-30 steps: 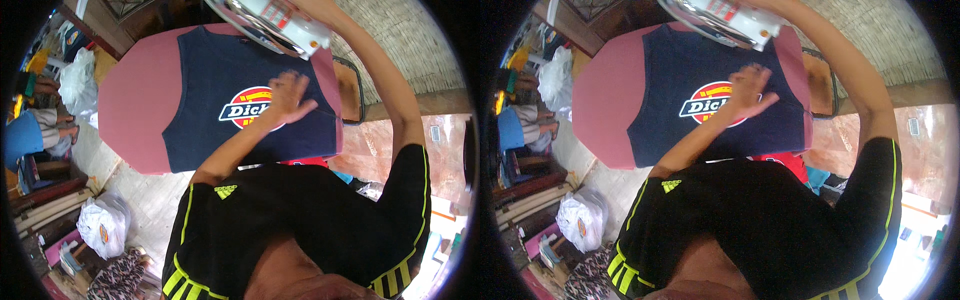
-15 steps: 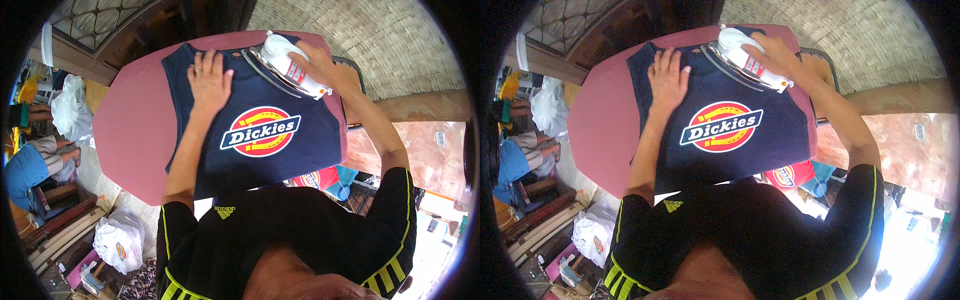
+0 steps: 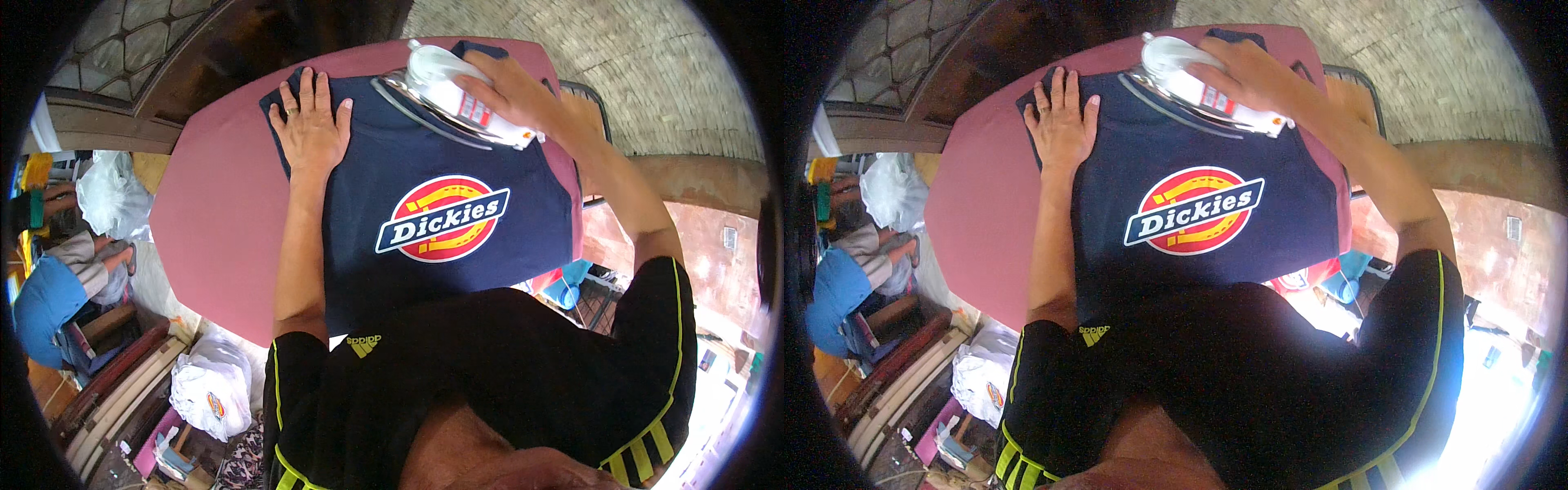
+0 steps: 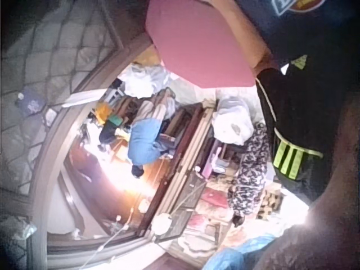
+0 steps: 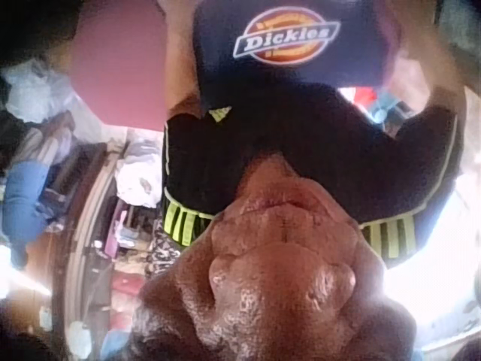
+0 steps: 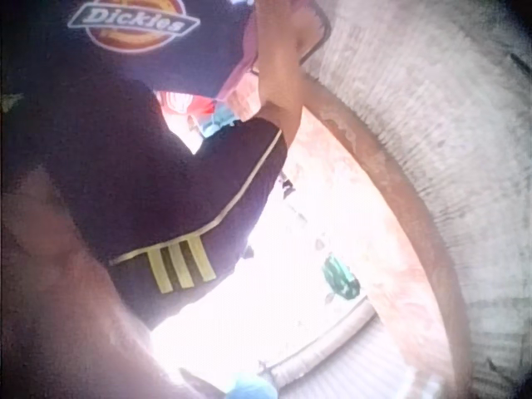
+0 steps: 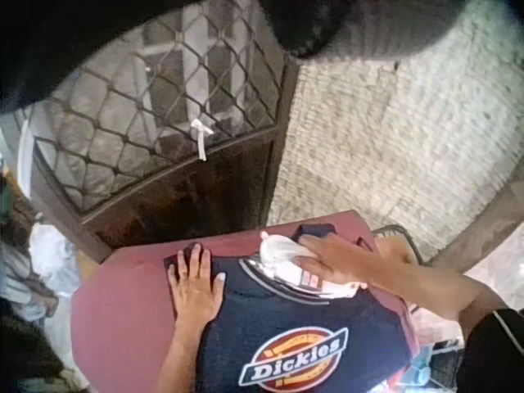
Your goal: The person irons a dark blue Dickies t-shirt on a pink ironing board. They use a white steam iron to press the front and back of the shirt, smoothing out wrinkles. The person flips the shirt over to iron the other side and adjusts the fabric with their hands to ensure even pressing.
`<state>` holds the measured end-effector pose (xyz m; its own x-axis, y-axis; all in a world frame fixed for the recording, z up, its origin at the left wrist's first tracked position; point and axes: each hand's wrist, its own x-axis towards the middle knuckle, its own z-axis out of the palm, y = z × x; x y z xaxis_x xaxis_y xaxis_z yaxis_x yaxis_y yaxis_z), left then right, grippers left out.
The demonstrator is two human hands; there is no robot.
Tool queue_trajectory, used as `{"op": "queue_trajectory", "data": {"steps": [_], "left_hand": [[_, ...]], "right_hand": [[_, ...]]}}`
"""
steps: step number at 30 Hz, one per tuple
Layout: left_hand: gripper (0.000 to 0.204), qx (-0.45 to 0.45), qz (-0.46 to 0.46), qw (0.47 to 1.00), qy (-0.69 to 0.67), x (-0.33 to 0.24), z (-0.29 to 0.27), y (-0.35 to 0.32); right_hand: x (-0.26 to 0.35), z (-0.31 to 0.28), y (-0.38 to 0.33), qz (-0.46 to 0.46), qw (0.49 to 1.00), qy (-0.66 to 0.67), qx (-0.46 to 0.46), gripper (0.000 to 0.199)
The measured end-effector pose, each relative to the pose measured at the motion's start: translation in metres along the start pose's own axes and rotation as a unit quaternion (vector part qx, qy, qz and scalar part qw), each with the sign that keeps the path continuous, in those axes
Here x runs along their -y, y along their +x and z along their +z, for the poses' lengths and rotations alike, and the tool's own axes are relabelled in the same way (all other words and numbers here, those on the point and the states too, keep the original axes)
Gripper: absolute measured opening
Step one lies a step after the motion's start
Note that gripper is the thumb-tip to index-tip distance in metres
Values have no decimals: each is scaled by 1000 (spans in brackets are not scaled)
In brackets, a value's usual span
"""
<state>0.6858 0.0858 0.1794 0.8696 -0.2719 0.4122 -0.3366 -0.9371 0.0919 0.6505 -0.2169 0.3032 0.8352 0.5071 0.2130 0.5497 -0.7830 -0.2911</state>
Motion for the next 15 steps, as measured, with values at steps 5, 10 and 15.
{"op": "queue_trajectory", "data": {"steps": [5, 10, 15], "left_hand": [[60, 3, 10, 1000, -3, 3, 1, 0], [59, -13, 53, 998, -31, -25, -16, 1], [59, 43, 245, 954, -166, -99, -19, -9]], "right_hand": [[2, -2, -10, 88, 993, 54, 49, 39], [-10, -32, -76, 135, 990, -1, 34, 37], [-17, -33, -119, 244, 967, 26, -64, 37]]}}
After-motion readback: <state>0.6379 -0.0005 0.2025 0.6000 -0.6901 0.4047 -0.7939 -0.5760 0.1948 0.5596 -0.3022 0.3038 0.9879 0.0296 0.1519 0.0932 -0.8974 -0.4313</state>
